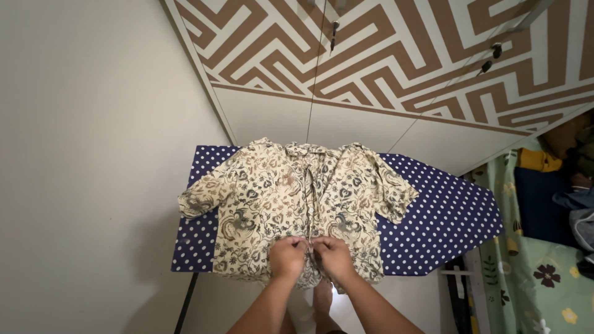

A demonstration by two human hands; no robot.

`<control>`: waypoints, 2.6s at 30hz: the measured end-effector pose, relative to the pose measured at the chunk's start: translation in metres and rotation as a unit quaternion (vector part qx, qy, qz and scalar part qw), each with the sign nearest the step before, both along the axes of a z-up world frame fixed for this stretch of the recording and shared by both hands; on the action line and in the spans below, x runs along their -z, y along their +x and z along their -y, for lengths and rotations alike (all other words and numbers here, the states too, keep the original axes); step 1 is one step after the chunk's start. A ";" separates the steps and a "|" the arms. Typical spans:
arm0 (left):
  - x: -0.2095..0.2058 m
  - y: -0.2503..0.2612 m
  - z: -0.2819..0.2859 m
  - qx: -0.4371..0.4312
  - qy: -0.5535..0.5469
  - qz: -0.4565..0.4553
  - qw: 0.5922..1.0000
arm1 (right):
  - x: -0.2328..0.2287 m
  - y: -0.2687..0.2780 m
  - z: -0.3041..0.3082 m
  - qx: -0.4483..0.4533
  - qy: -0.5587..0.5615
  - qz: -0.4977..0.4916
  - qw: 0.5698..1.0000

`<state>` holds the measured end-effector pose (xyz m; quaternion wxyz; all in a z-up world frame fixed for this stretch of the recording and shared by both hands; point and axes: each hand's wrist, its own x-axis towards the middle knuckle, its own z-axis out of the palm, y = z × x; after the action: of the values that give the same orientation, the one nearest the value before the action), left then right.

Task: Folding various items of clothing including pants, a t-shirt, and a button-down shirt using an ironing board as a surface.

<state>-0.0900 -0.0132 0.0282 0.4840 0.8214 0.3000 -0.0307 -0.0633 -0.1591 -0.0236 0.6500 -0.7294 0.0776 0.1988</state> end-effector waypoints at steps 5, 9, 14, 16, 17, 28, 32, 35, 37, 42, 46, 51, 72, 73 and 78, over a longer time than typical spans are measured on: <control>0.023 0.005 -0.006 0.018 0.030 0.018 0.999 | -0.004 0.007 -0.003 0.017 0.053 -0.049 0.997; 0.016 0.006 -0.007 0.016 0.013 -0.028 0.999 | -0.029 0.000 -0.010 0.015 -0.031 0.011 0.999; -0.005 0.003 -0.005 0.019 -0.011 -0.036 0.999 | -0.040 -0.005 -0.020 0.046 -0.107 0.037 0.993; -0.001 0.004 -0.002 0.021 -0.003 -0.026 0.999 | -0.038 -0.007 -0.020 0.053 -0.126 0.049 0.989; 0.002 0.004 0.000 0.014 0.007 -0.041 0.999 | -0.038 -0.009 -0.019 0.058 -0.124 0.053 0.989; -0.006 0.010 0.010 0.045 0.101 -0.112 0.988 | -0.004 -0.007 -0.019 0.087 0.020 -0.001 0.996; -0.004 0.010 0.010 0.070 0.118 -0.117 0.984 | 0.003 -0.005 -0.022 0.112 0.034 -0.041 0.992; 0.025 0.009 -0.002 0.103 0.160 -0.116 0.975 | 0.021 -0.005 -0.033 0.132 0.017 -0.027 0.991; 0.054 0.017 0.001 0.142 0.179 -0.105 0.968 | 0.018 0.001 -0.025 0.160 0.001 -0.009 0.987; 0.037 0.008 0.003 0.176 0.249 -0.033 0.952 | 0.004 -0.004 -0.027 0.143 0.043 -0.078 0.986; 0.018 0.001 0.006 0.138 0.251 0.003 0.958 | 0.032 0.010 -0.022 0.146 0.107 -0.096 0.979; -0.011 -0.003 -0.004 0.160 0.233 0.106 0.953 | 0.016 0.028 0.000 0.018 0.107 -0.208 0.972; -0.053 0.144 -0.218 -0.085 -0.067 0.051 0.993 | -0.122 0.204 0.102 0.109 -0.097 0.018 0.989; -0.056 0.153 -0.213 -0.088 -0.066 0.053 0.992 | -0.109 0.215 0.100 0.106 -0.096 0.020 0.990; -0.133 0.146 -0.117 -0.159 0.353 0.008 0.922 | -0.224 0.162 0.011 0.097 -0.417 0.086 0.900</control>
<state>0.0556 0.1041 0.1612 0.1634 0.8809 0.4140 0.1608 0.0988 -0.1704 0.2007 0.3063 -0.9369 0.1673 0.0209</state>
